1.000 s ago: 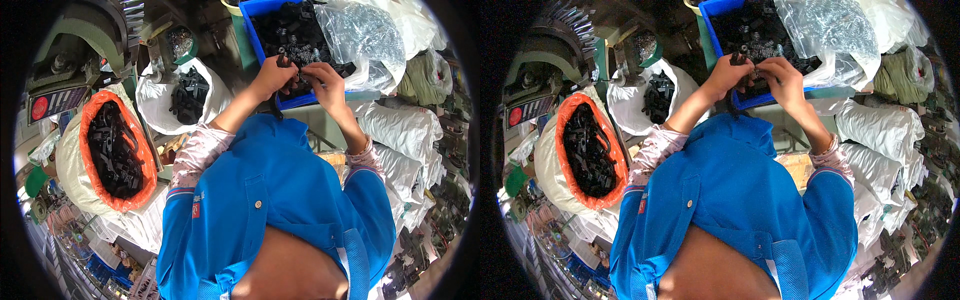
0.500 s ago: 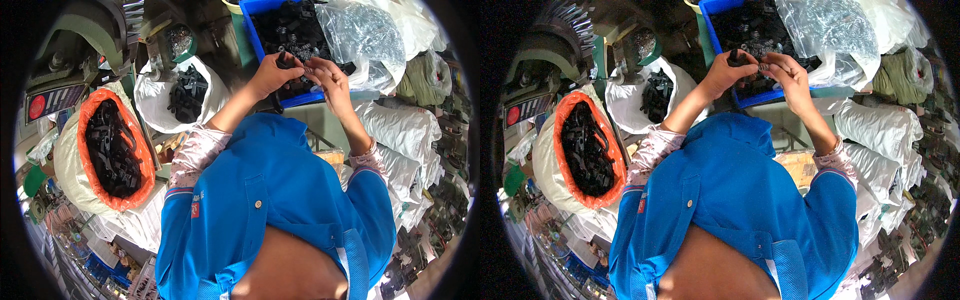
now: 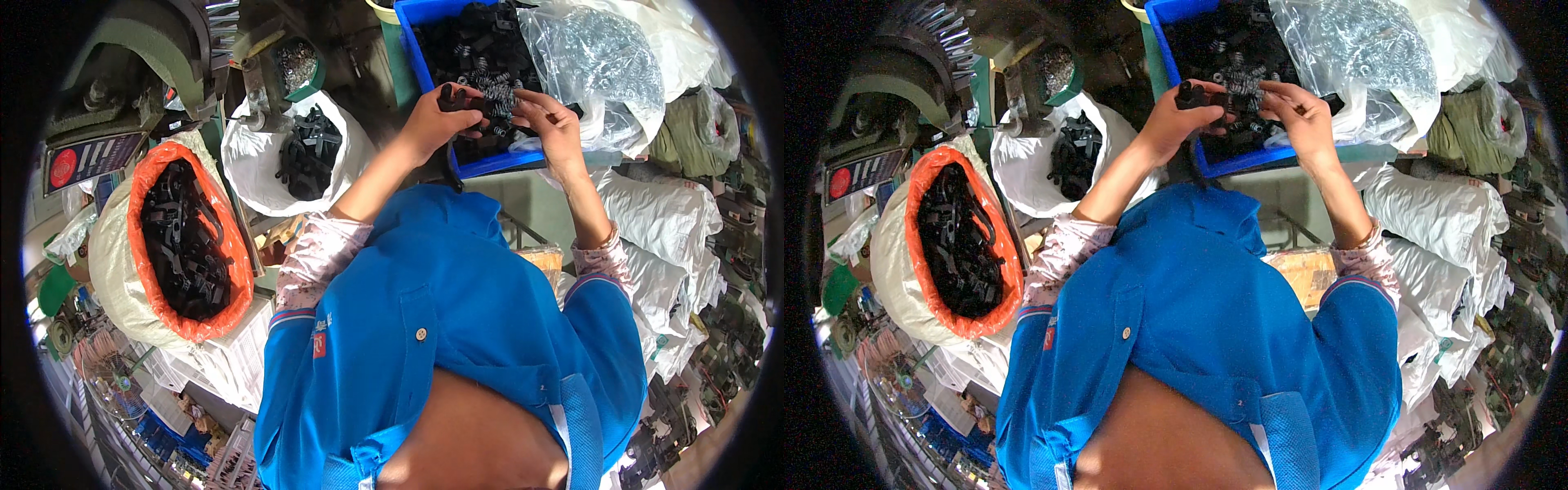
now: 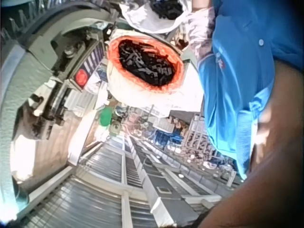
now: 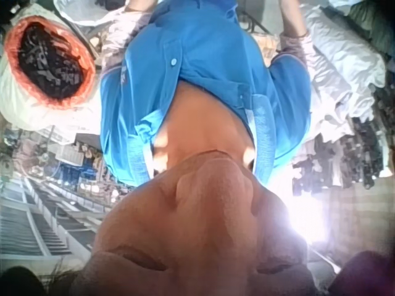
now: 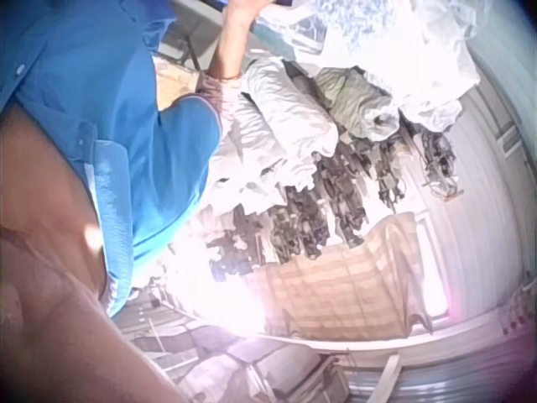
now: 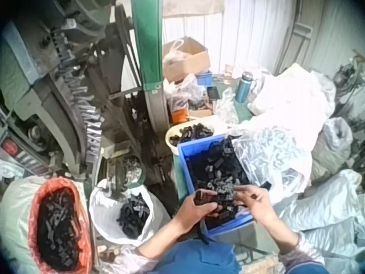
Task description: The person assembles small black plastic parts by hand, picking components from a blue bin and a large sack, then placing the assembled units into a white sack. The process is repeated continuously.
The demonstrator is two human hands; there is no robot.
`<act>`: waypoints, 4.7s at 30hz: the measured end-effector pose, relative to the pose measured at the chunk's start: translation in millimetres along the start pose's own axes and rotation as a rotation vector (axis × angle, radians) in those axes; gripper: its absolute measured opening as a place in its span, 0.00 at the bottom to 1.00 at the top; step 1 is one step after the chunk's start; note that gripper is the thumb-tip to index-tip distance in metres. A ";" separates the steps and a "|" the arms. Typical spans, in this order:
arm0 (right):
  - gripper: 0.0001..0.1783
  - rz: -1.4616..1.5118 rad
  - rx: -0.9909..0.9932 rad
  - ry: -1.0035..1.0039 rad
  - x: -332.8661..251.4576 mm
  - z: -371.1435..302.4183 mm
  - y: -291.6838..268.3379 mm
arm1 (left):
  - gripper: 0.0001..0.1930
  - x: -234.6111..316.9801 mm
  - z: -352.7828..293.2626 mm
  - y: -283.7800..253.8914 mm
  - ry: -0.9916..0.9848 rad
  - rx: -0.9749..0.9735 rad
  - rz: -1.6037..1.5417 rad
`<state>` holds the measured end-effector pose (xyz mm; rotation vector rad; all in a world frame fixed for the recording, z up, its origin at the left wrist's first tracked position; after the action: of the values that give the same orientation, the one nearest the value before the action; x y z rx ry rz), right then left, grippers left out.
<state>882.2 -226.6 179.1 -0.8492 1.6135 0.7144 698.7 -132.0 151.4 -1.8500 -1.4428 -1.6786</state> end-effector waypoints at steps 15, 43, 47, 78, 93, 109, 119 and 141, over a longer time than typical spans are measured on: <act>0.09 -0.350 -0.490 -0.552 -52.5 10.4 105.4 | 0.13 55.6 -56.2 -45.4 0.339 0.369 0.451; 0.17 -0.216 -1.001 -0.123 -18.1 -26.5 301.6 | 0.06 55.9 -180.0 -170.6 0.523 1.046 -0.216; 0.13 -0.024 -1.022 0.012 -14.5 -22.3 299.2 | 0.03 56.1 -177.6 -170.3 0.732 1.117 0.174; 0.13 0.076 -1.030 0.217 -7.6 28.8 284.4 | 0.18 41.6 -166.0 -143.9 0.135 0.554 -0.324; 0.11 -0.095 -1.040 0.104 -13.3 29.5 269.3 | 0.15 40.8 -147.8 -126.3 0.149 0.544 -0.178; 0.07 0.002 -0.984 -0.055 -3.7 23.8 230.2 | 0.22 65.8 -109.3 -101.0 0.165 0.729 0.484; 0.08 -0.041 -1.007 -0.204 -27.3 56.3 218.8 | 0.18 53.6 -92.9 -110.8 0.492 0.886 0.631; 0.13 -0.266 -0.803 0.057 -53.6 224.7 248.6 | 0.15 68.6 -128.0 -149.2 0.540 0.840 0.412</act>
<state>804.7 103.6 191.1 -1.6330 1.2069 1.1713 494.1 -122.1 187.9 -1.0256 -1.1530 -1.0066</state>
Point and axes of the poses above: each hand's wrist, its own z-axis towards the middle knuckle, its own y-axis out of the palm, x = y × z, the point moved 3 cm from there along z, towards the middle knuckle, and after that the axes turned 11 degrees about x, right-handed, at the moved point
